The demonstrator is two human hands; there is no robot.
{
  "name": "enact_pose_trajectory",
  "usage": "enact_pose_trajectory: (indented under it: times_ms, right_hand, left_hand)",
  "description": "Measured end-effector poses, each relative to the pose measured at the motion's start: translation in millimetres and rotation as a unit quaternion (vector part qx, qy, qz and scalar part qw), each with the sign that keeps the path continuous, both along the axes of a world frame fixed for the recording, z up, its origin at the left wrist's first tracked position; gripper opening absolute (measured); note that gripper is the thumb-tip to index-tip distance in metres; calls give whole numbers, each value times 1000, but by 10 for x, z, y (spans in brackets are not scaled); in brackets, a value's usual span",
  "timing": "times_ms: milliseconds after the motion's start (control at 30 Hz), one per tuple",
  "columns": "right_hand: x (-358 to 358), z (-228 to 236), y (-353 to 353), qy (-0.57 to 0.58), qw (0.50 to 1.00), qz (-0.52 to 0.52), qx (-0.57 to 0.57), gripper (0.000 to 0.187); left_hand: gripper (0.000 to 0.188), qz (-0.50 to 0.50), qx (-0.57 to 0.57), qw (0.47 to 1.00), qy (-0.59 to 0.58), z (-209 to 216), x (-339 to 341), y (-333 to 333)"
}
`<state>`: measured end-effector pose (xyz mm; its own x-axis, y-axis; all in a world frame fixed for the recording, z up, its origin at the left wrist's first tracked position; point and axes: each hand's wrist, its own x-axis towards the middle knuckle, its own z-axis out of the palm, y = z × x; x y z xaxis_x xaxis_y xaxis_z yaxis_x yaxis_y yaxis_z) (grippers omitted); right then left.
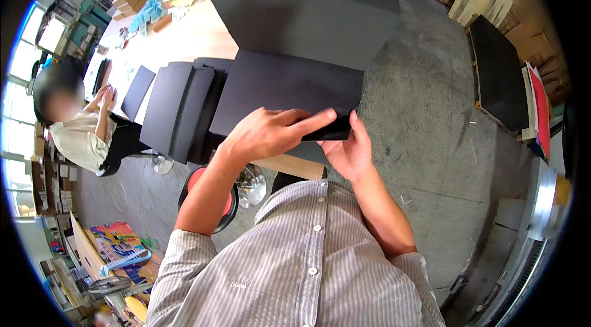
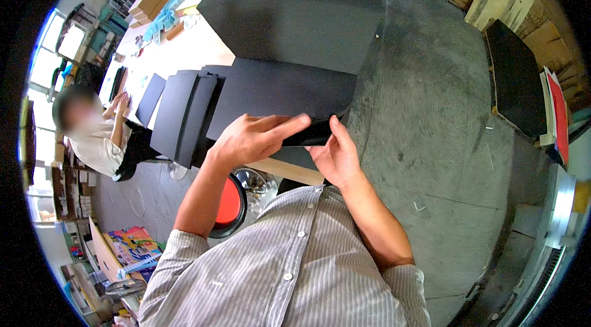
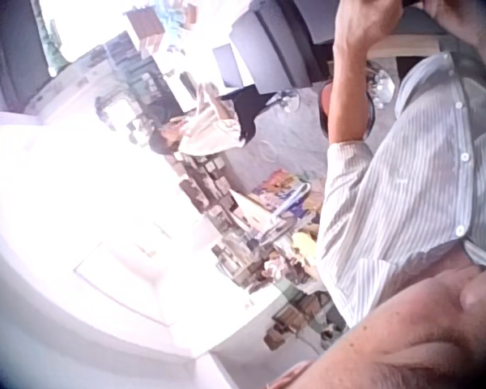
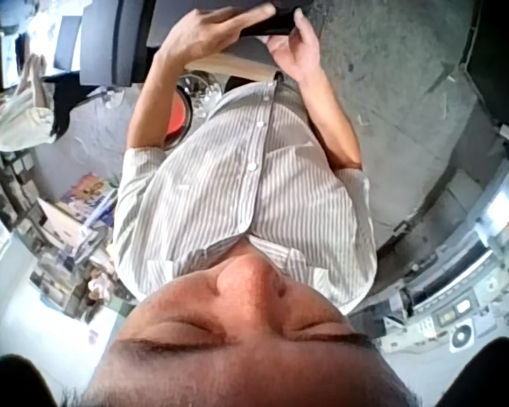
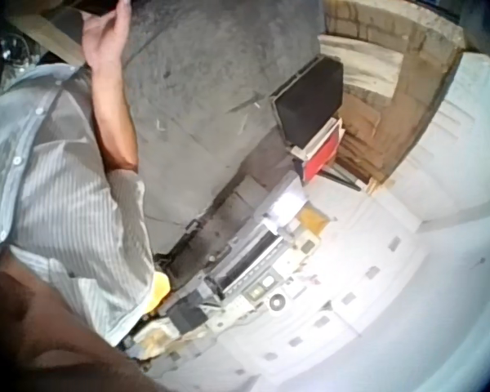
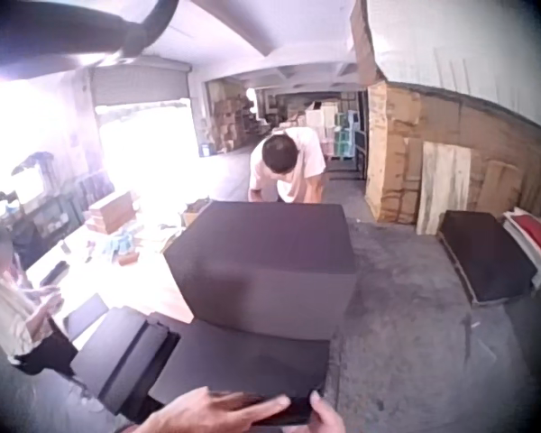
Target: The person repeatedly picks up black rectangular sheets from a stack on a table, folds them in half, and places them back down. The action is performed one at a time in a repetitive loop throughout the clip. Other people are visible in the background working at the same table.
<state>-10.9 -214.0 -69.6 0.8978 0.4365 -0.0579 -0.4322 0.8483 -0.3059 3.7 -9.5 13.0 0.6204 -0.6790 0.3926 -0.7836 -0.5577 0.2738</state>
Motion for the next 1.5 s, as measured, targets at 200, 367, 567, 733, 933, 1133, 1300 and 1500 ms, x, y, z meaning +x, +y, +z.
enact_pose_trajectory:
  times_ms: [200,367,567,733,933,1133,1300,1500]
  right_hand:
    - [-67,254,-218,69,963,41,-257,53]
    - [-254,273,-636,-123,812,-111,-560,62]
    - [79,556,-469,99,954,108,-262,50]
    - [4,281,-302,70,928,-11,-366,25]
    - [-327,280,-445,-73,932,-62,-348,35]
    - [-411,363,-704,-244,846,-143,-453,26]
    - [-19,424,-683,-414,734,-172,-510,18]
    - [-212,-12,-735,-225,775,-191,-559,12]
  left_hand:
    - [43,80,-17,985,149,47,-38,0]
    - [27,81,-23,987,134,22,-26,-3]
    - [27,49,1,994,98,-75,-100,-29]
    - [40,15,17,999,-35,-310,-331,-79]
    - [72,204,-83,973,-65,-2,-374,448]
    - [67,154,-535,794,245,-90,-254,906]
    - [19,103,-550,783,272,-709,-294,1082]
    - [27,217,-501,805,232,-825,-565,848]
